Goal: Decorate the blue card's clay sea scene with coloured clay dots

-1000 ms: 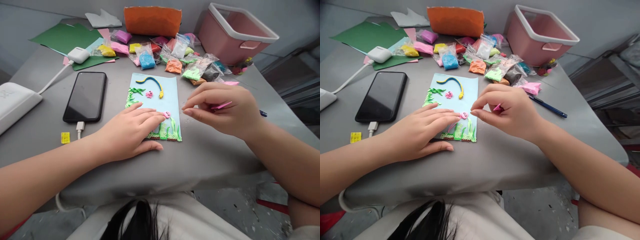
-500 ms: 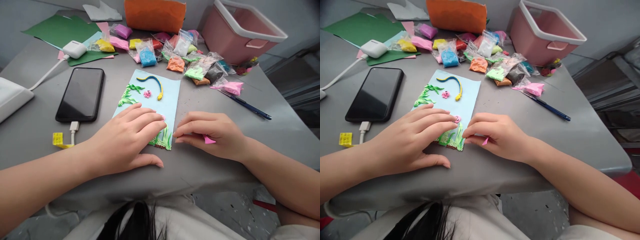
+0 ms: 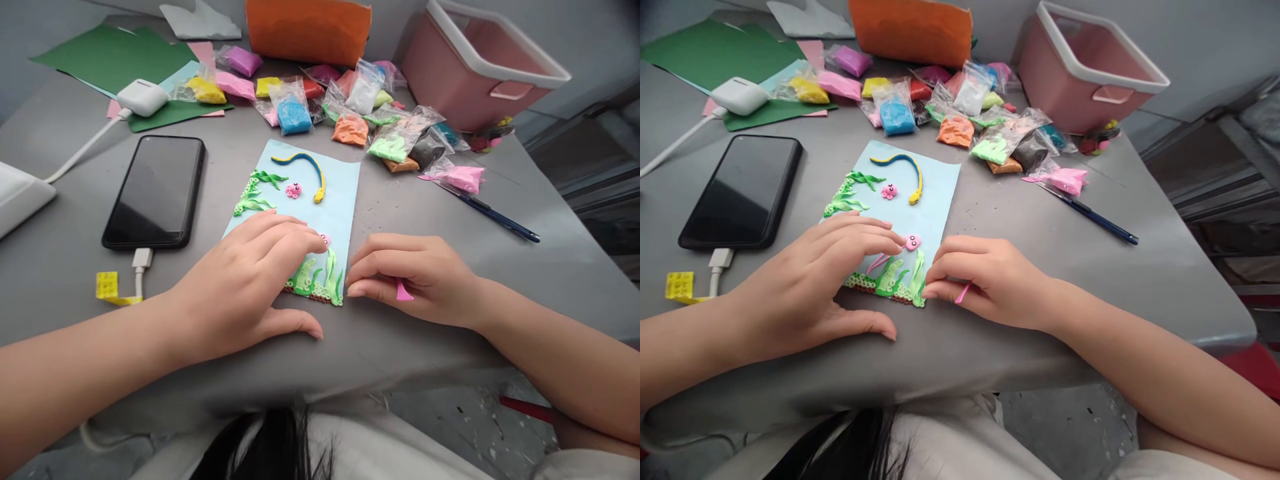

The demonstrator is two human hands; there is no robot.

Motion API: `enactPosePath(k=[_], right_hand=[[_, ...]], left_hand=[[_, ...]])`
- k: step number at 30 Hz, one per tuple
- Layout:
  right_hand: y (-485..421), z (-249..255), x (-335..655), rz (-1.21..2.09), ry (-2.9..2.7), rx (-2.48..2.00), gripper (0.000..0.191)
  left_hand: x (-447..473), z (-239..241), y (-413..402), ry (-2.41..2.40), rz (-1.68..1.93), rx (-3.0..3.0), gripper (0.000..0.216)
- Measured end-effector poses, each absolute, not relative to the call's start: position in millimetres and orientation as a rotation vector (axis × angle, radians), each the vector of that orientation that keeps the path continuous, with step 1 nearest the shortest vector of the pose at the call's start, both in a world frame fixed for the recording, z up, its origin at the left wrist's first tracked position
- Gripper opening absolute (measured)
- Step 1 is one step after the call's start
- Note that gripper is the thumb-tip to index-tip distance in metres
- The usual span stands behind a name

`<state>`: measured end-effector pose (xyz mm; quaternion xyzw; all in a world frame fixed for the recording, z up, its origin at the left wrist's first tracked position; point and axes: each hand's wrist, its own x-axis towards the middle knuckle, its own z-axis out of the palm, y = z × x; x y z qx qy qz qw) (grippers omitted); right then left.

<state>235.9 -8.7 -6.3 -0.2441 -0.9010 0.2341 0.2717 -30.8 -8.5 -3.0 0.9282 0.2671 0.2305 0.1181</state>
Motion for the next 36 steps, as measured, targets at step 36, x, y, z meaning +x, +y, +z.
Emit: enactPosePath(k=[36], right_hand=[[-15.6, 2.7, 233.2, 0.778, -2.242, -0.718, 0.039]], left_hand=[[-30.1, -7.5, -9.1, 0.770, 0.627, 2.734, 0.055]])
